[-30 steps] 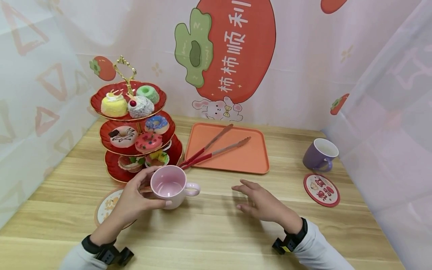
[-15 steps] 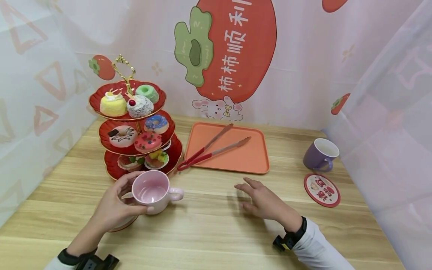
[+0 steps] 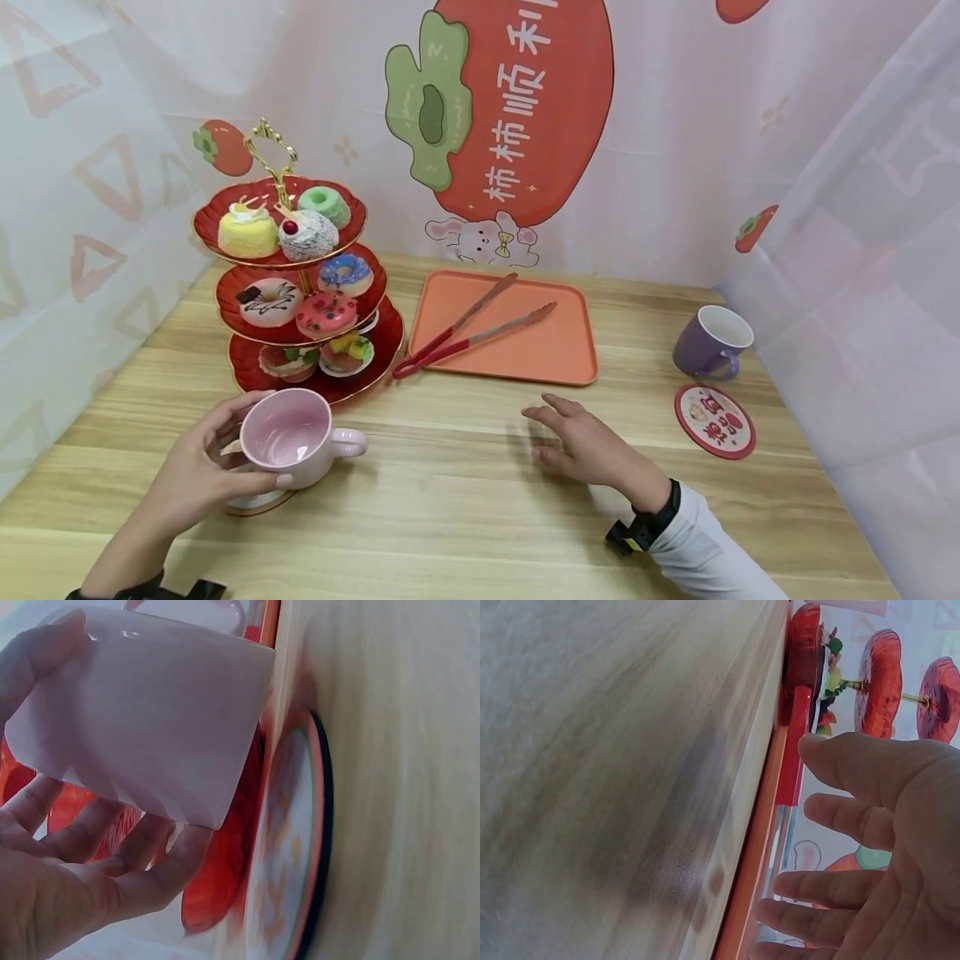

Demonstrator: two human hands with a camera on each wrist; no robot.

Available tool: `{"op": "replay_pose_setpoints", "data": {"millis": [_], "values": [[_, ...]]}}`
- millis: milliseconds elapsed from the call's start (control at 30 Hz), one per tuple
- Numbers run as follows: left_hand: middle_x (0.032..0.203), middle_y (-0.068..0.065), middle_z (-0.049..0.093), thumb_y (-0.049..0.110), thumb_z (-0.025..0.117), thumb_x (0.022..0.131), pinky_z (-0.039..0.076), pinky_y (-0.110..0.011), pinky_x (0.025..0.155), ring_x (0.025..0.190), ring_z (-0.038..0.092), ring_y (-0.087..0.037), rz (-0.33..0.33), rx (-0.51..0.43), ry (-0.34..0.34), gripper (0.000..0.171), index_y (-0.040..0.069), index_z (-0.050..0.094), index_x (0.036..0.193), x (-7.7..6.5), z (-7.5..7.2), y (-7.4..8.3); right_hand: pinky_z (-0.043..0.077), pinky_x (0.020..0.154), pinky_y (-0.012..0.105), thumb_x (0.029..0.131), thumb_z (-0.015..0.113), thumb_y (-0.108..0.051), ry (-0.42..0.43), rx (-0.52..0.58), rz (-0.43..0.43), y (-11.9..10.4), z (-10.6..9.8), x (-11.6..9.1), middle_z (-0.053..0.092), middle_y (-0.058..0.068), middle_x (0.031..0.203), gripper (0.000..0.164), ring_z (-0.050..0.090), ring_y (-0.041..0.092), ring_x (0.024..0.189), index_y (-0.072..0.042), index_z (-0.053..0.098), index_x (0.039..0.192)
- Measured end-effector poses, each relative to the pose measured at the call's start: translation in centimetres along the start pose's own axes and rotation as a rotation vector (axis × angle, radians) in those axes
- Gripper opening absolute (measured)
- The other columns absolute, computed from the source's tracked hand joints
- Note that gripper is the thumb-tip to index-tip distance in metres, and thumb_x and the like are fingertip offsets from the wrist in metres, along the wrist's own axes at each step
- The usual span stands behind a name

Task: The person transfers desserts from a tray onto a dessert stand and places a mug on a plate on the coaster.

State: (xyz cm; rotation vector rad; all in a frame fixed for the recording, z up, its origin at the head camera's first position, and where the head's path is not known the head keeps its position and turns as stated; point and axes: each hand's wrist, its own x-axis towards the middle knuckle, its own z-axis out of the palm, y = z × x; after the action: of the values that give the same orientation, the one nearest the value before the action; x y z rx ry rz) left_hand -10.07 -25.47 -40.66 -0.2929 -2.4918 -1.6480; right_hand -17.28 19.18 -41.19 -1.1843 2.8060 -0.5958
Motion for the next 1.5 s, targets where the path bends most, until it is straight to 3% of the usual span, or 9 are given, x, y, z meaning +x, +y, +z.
{"op": "replay_pose_setpoints", "data": {"millis": [533, 800, 1033, 1267, 1500], "values": [[0.118, -0.004, 0.055, -0.017, 0.079, 0.058, 0.048, -0.019, 0.073, 0.099, 0.057, -0.007, 0.013, -0.028, 0.027, 0.085, -0.001, 0.042, 0.133, -1.5, -2.9, -1.9, 0.04, 0.089, 0.052, 0.086, 0.068, -0.016, -0.027, 0.011, 0.018, -0.3, 0.2, 0.3, 0.039, 0.032, 0.132, 0.048, 0.041, 0.045, 0.119, -0.003, 0.052, 0.129], [0.121, 0.001, 0.055, -0.023, 0.073, 0.061, 0.046, -0.018, 0.075, 0.101, 0.056, -0.007, 0.014, -0.134, 0.007, 0.084, 0.0, 0.04, 0.135, -1.7, -3.2, -2.8, 0.039, 0.09, 0.052, 0.086, 0.067, -0.016, -0.042, 0.016, 0.02, -0.3, 0.5, 0.3, 0.041, 0.031, 0.132, 0.046, 0.04, 0.044, 0.12, -0.003, 0.053, 0.128], [0.121, 0.0, 0.054, -0.024, 0.071, 0.061, 0.048, -0.02, 0.071, 0.1, 0.054, -0.008, 0.028, -0.151, -0.006, 0.084, -0.001, 0.038, 0.135, -1.8, -3.1, -2.7, 0.038, 0.092, 0.051, 0.087, 0.067, -0.017, -0.046, 0.024, 0.012, -0.3, 0.8, 0.3, 0.042, 0.029, 0.132, 0.044, 0.038, 0.042, 0.123, -0.003, 0.054, 0.126], [0.124, 0.0, 0.047, -0.019, 0.074, 0.062, 0.048, -0.02, 0.071, 0.101, 0.051, -0.007, 0.031, -0.013, -0.009, 0.09, 0.002, 0.034, 0.14, -1.6, -2.9, -2.2, 0.038, 0.091, 0.051, 0.087, 0.067, -0.017, -0.041, 0.016, -0.004, -0.3, 0.8, 0.5, 0.041, 0.03, 0.132, 0.045, 0.038, 0.043, 0.123, -0.002, 0.054, 0.127], [0.124, 0.001, 0.046, -0.019, 0.074, 0.062, 0.048, -0.02, 0.071, 0.102, 0.05, -0.006, 0.031, 0.008, -0.018, 0.092, 0.002, 0.031, 0.141, -1.5, -2.9, -2.0, 0.038, 0.091, 0.052, 0.086, 0.067, -0.015, -0.031, 0.012, -0.011, -0.3, 0.9, 0.6, 0.042, 0.03, 0.13, 0.044, 0.039, 0.044, 0.122, -0.001, 0.054, 0.126]]}}
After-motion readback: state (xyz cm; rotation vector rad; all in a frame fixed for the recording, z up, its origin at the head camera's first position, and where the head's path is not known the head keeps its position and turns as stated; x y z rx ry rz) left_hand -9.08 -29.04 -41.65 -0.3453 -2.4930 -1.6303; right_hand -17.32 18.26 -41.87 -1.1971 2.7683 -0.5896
